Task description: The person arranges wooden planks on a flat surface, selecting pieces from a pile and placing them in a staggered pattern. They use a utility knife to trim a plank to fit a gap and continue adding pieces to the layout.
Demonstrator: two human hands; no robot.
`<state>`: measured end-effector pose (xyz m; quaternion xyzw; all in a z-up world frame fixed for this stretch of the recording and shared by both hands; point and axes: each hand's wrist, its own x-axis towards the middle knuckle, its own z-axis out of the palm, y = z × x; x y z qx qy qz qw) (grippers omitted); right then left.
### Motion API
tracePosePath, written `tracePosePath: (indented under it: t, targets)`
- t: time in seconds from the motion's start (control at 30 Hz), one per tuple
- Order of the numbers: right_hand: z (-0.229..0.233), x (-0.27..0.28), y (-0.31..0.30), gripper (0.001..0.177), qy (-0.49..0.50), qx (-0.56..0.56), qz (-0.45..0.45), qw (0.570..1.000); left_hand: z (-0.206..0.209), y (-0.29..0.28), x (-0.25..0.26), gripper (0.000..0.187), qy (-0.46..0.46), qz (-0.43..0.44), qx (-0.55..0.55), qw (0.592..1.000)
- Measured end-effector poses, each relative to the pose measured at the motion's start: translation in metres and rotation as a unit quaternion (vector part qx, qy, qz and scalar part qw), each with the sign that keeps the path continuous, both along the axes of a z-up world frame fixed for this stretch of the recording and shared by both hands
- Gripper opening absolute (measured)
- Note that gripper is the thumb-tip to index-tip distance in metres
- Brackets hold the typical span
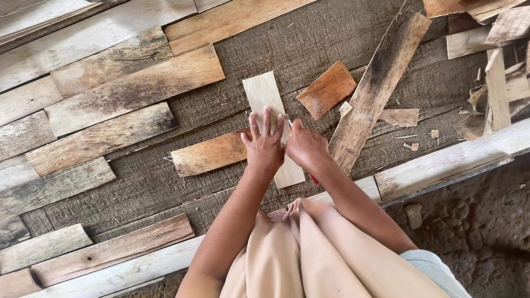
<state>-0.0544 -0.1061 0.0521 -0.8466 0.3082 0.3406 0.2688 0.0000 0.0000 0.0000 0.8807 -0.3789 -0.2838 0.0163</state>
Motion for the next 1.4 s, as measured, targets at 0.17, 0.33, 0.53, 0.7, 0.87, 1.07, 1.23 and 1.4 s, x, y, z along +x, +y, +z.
tracePosePath:
  t: [0.17, 0.33, 0.53, 0.7, 0.87, 1.07, 1.23, 1.4]
  targets:
    - [0.0, -0.016, 0.005, 0.029, 0.016, 0.001, -0.006, 1.0, 0.005, -0.001, -0.001, 0.08, 0.001, 0.004, -0.003, 1.0]
    - [-0.009, -0.034, 0.013, 0.031, 0.023, 0.004, -0.001, 1.0, 0.011, -0.001, 0.0, 0.083, 0.005, 0.014, -0.008, 1.0]
    - [0.005, -0.059, 0.022, 0.025, 0.022, 0.02, -0.027, 0.999, 0.014, -0.002, 0.001, 0.086, 0.004, 0.006, -0.005, 1.0]
    - [-0.005, -0.074, 0.025, 0.024, 0.006, 0.024, -0.036, 0.999, 0.005, 0.001, 0.003, 0.084, 0.015, 0.009, -0.009, 1.0]
    - [0.003, -0.056, 0.013, 0.023, -0.013, -0.018, -0.035, 0.999, 0.018, -0.002, 0.0, 0.082, 0.002, 0.005, -0.004, 1.0]
    - [-0.011, -0.016, 0.001, 0.021, -0.026, -0.046, -0.011, 0.999, 0.02, -0.002, 0.003, 0.08, 0.009, 0.009, -0.003, 1.0]
    - [-0.035, -0.012, -0.004, 0.028, 0.007, -0.044, 0.013, 0.999, 0.011, -0.001, 0.002, 0.082, 0.012, 0.002, -0.009, 1.0]
    - [-0.025, 0.001, -0.003, 0.029, 0.026, -0.033, 0.012, 0.999, 0.003, -0.001, 0.001, 0.084, 0.015, -0.005, 0.009, 1.0]
